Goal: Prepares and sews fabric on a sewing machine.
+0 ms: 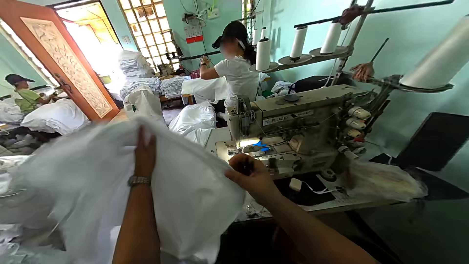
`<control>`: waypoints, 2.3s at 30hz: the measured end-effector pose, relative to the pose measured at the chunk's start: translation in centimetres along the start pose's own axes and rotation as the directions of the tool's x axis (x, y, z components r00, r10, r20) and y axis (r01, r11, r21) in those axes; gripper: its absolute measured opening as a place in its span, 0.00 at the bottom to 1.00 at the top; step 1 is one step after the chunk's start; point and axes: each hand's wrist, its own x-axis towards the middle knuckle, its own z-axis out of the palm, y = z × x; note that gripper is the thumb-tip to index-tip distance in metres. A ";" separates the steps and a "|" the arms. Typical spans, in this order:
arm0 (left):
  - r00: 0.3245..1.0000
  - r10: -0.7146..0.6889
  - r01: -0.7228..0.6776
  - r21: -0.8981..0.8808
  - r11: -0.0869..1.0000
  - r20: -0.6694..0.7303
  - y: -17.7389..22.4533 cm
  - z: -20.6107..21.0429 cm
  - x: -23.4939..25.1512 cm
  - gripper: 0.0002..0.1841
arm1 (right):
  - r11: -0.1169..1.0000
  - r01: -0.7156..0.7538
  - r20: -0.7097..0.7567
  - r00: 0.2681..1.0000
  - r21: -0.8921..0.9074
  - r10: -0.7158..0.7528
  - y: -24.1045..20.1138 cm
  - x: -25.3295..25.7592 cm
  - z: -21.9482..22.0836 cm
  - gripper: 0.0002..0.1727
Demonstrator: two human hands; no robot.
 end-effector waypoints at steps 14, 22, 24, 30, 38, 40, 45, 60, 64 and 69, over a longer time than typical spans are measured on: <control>0.853 0.443 -0.328 -0.375 0.867 0.278 -1.2 10.0 -20.4 0.25 | 0.749 -0.605 0.181 0.796 0.271 0.577 10.7 -7.1 0.8 0.14; 0.741 0.449 -0.321 -0.324 0.890 0.500 -0.9 10.2 -16.0 0.14 | 0.958 -0.240 0.381 0.880 -0.160 0.284 7.9 -7.7 -0.4 0.12; 0.797 0.454 -0.344 -0.319 0.883 0.398 -1.0 10.9 -15.7 0.13 | 0.968 -0.148 0.313 0.927 -0.203 0.208 6.8 -7.7 -1.9 0.11; 0.897 0.390 -0.309 -0.336 0.890 0.209 0.5 11.6 -16.1 0.14 | 0.964 -0.264 -0.011 0.964 -0.022 0.264 7.2 -8.8 -4.5 0.23; 0.909 0.364 -0.274 -0.369 0.888 0.202 1.1 12.3 -16.9 0.15 | 0.864 -0.489 0.331 0.840 0.117 0.431 8.3 -10.6 -0.3 0.19; 0.907 0.357 -0.259 -0.373 0.891 0.222 0.8 11.9 -17.3 0.14 | 0.865 -0.488 0.310 0.845 0.116 0.435 7.6 -10.2 -0.6 0.16; 0.867 0.298 -0.201 -0.267 0.942 0.400 0.6 10.4 -17.3 0.16 | 0.854 -0.516 0.124 0.853 0.060 0.507 6.9 -9.7 -1.5 0.14; 0.698 0.464 -0.197 -0.477 0.856 0.545 4.3 14.5 -15.5 0.12 | 0.839 -0.242 0.031 0.956 -0.488 0.293 6.3 -8.8 -7.9 0.17; 0.763 0.336 -0.093 -0.421 0.902 0.553 3.7 14.9 -15.6 0.11 | 0.723 -0.353 -0.075 0.919 -0.594 0.387 7.1 -9.2 -9.6 0.19; 0.790 0.299 -0.077 -0.398 0.914 0.535 3.1 15.0 -15.7 0.09 | 0.572 -0.309 -0.105 0.926 -0.759 0.362 6.3 -9.6 -9.0 0.26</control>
